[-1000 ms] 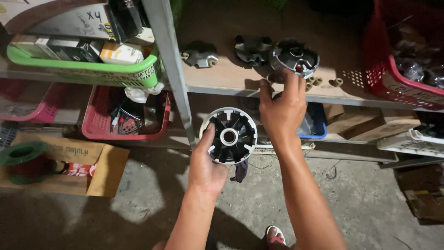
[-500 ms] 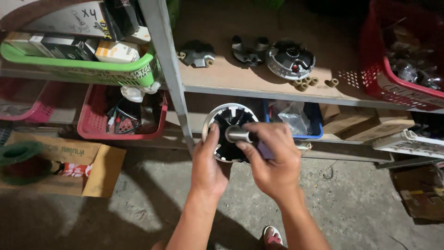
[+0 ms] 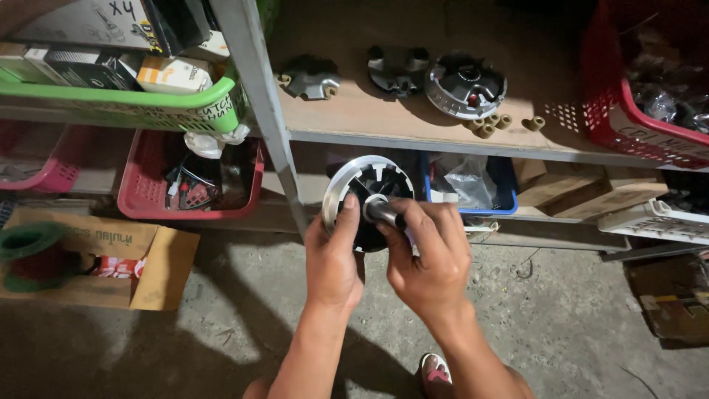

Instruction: Cleaning and inspecting motorcycle variator components with a cloth and checking part fitment

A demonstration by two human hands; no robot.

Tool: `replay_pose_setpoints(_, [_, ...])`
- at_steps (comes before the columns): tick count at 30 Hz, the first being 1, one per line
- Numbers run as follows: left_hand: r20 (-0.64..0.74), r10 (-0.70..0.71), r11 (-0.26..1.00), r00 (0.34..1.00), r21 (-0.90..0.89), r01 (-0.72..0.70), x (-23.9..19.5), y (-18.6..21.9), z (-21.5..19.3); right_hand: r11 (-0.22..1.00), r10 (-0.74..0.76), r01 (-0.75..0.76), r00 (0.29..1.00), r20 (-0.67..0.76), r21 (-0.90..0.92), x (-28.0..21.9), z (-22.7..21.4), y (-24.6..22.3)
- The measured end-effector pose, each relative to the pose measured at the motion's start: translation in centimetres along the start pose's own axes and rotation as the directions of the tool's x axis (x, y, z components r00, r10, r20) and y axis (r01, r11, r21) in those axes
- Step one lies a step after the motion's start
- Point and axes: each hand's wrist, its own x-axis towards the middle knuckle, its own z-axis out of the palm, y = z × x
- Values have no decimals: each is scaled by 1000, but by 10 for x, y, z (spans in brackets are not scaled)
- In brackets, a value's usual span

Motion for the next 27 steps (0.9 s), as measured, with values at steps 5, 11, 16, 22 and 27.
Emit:
replay_pose_setpoints(5, [42,54,993,998,101,-58,-7,-2,1,999,43,-43,999,-27,-25,-6,2,-7])
replay_pose_setpoints(11, [41,75,987,996,142,-81,-7,7,7,998,61,-61,998,-16,-12,-7,4,-6])
replay_pose_setpoints(16, [7,-60,998,998,-13,60,-6,5,5,993,92,-97,993,70,72,-4,-1,-8])
replay_pose_setpoints(22, [105,-135,989,985,-53,141,-4,4,1,844,452,-458,888,88,281,-10,-1,-5])
replay_pose_setpoints(27, [110,-101,994,989,-18,103,-1,-2,-4,676,565,-565,810,159,473,-10,0,-12])
